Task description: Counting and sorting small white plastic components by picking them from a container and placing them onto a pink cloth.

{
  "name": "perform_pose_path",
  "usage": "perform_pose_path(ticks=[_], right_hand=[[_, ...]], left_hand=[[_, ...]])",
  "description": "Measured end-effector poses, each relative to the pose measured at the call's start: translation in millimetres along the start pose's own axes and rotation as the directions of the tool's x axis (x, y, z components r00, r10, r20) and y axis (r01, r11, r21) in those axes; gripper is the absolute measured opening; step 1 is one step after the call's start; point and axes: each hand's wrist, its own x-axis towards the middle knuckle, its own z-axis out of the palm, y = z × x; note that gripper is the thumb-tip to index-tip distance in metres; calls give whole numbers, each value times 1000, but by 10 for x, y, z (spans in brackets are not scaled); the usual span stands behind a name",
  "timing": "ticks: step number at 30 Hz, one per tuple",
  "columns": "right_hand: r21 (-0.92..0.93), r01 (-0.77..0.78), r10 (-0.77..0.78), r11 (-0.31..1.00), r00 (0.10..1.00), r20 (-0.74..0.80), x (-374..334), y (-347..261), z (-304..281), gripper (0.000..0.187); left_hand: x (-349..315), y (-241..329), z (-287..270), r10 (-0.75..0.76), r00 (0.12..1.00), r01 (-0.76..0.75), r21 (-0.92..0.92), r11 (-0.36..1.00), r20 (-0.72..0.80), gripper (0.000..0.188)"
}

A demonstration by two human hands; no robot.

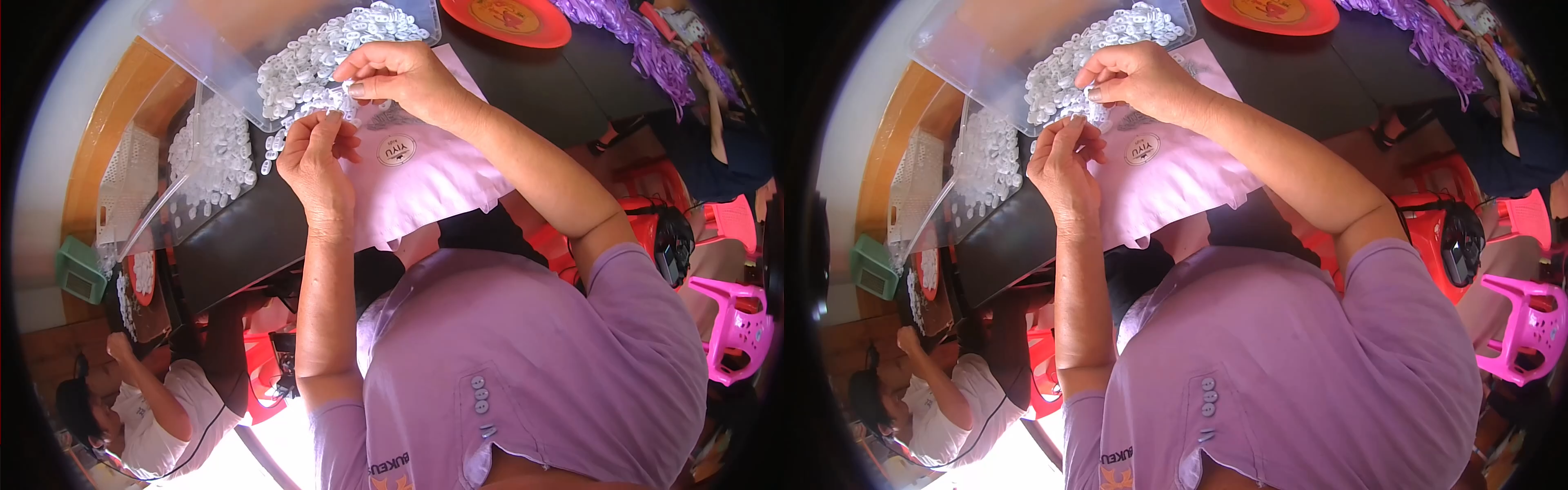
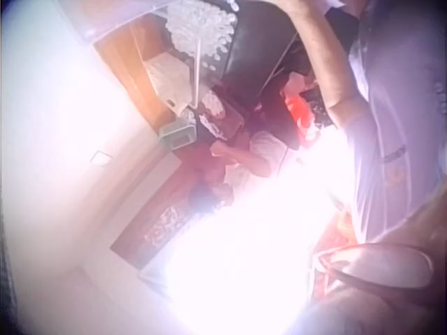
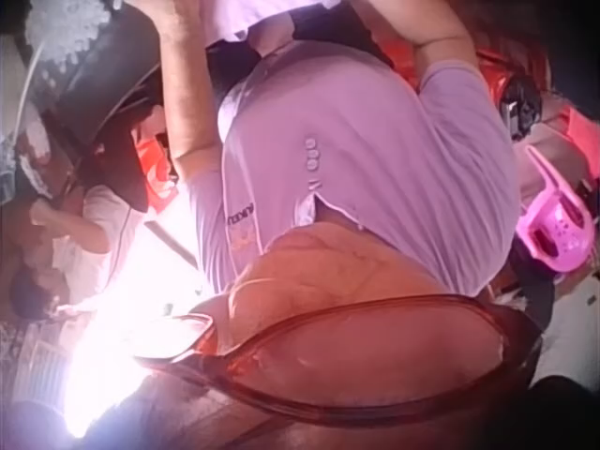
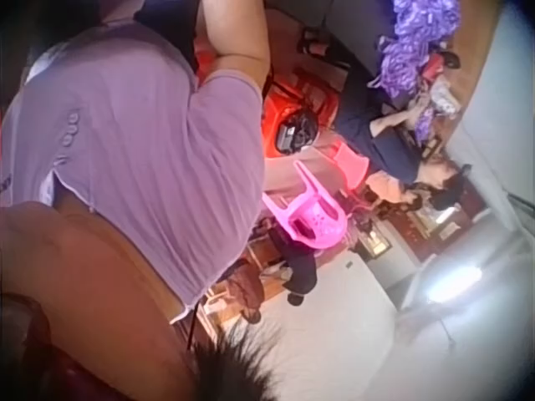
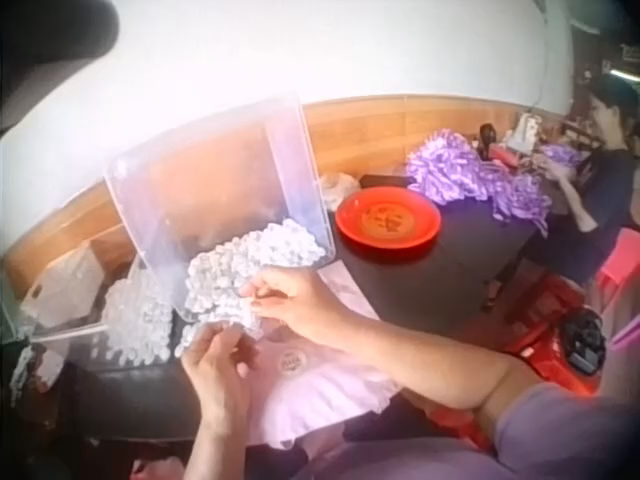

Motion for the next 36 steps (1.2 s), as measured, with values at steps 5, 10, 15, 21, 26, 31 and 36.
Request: perform_pose_path(ticks=[5,10,15,21,26,31,36], right_hand=[[10,-1,1,1000,999,32,6,61,14,17],[-24,29,-28,999,998,58,14,67,7,18],[-35,17,-16,999,999,52,1,49,17,17],[-28,1,0,1000,999,36,-2,49,30,17],[-29,0,1,1000,999,45,-1,43,28,17],[-26,-12,14,1000,994,107,-10,63,52,16],[91,-133,125,987,988,91,-20,-22,29,17]], left_hand=[[-11,-5,11,10,1000,-10,5,1000,-1,10],[-24,9,26,23,1000,-23,16,1000,-3,9],[-14,-7,19,24,1000,-24,16,1000,-8,9],[-10,-14,14,38,999,-38,-5,999,-9,9],[-21,-9,14,38,999,-38,2,999,-6,10],[-29,-24,26,44,999,-45,20,999,21,11],[-35,-6,28,24,1000,-24,14,1000,10,11]])
